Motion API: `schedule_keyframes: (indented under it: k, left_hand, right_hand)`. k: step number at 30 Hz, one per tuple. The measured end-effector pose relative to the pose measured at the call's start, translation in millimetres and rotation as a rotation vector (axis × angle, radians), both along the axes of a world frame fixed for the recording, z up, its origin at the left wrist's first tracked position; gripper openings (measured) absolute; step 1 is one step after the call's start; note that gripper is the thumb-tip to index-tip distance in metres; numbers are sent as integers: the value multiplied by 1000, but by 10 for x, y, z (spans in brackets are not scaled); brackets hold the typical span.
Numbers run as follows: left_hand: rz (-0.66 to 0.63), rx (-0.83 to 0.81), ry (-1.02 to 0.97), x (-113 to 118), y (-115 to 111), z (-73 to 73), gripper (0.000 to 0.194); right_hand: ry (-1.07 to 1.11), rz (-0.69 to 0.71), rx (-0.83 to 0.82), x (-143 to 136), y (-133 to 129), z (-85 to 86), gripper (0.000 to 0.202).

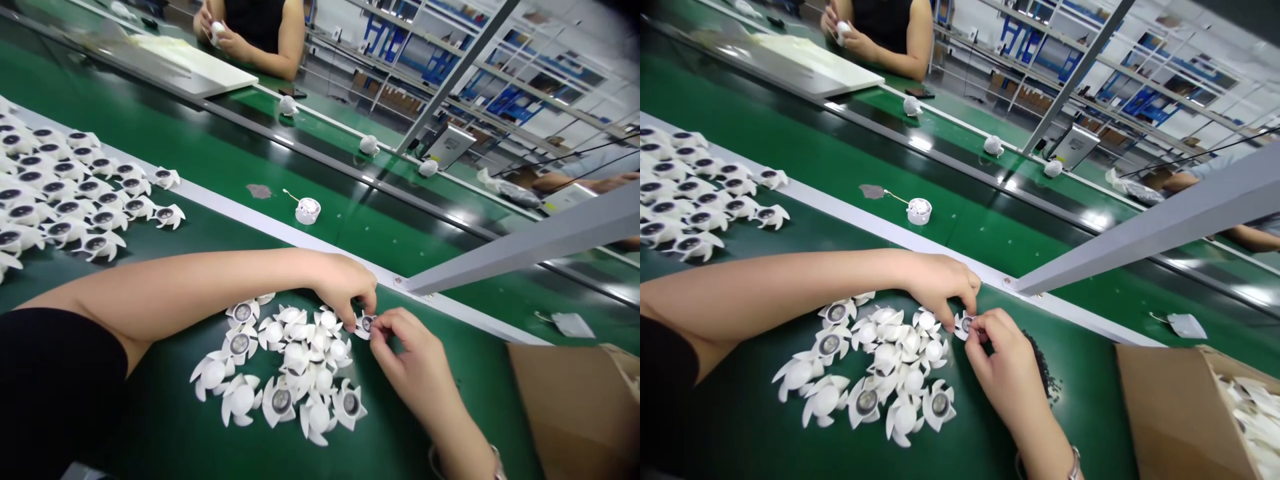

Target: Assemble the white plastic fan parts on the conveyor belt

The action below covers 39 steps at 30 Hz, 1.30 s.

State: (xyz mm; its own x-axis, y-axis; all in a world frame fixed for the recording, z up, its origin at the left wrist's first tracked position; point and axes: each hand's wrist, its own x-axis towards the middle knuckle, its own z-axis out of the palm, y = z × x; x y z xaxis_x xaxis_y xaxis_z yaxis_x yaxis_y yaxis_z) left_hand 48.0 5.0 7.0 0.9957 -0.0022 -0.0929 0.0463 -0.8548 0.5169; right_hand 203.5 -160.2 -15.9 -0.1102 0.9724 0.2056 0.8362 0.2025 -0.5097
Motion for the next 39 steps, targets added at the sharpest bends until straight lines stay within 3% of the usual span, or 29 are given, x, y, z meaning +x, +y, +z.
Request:
schedule_keyframes:
  k: [16, 22, 27, 31, 33, 34, 36, 39]
  left_hand:
    - [54, -54, -12, 35, 3, -68, 33]
    - [41, 24, -3, 31, -25, -50, 39]
    - [76, -38, -3, 10, -35, -54, 36]
    - [72, -58, -15, 10, -9, -66, 36]
    - [36, -46, 2, 12, 17, -65, 39]
    - [20, -48, 10, 11, 32, -62, 40]
    - [0, -72, 18, 7, 61, -53, 41]
    - [-5, -106, 19, -2, 95, -36, 39]
  right_hand:
    - [-121, 35, 27, -38, 11, 36, 9]
    - [-351, 68, 154, -97, -80, 69, 12]
    - [-608, 179, 263, -158, -165, 98, 21]
    - [-502, 211, 185, -16, -202, 163, 25]
    - [-376, 117, 168, 202, -199, 230, 26]
    - [-339, 4, 179, 346, -191, 262, 27]
    - [-305, -334, 197, 672, -164, 295, 31]
    - [-195, -784, 84, 1148, -103, 216, 40]
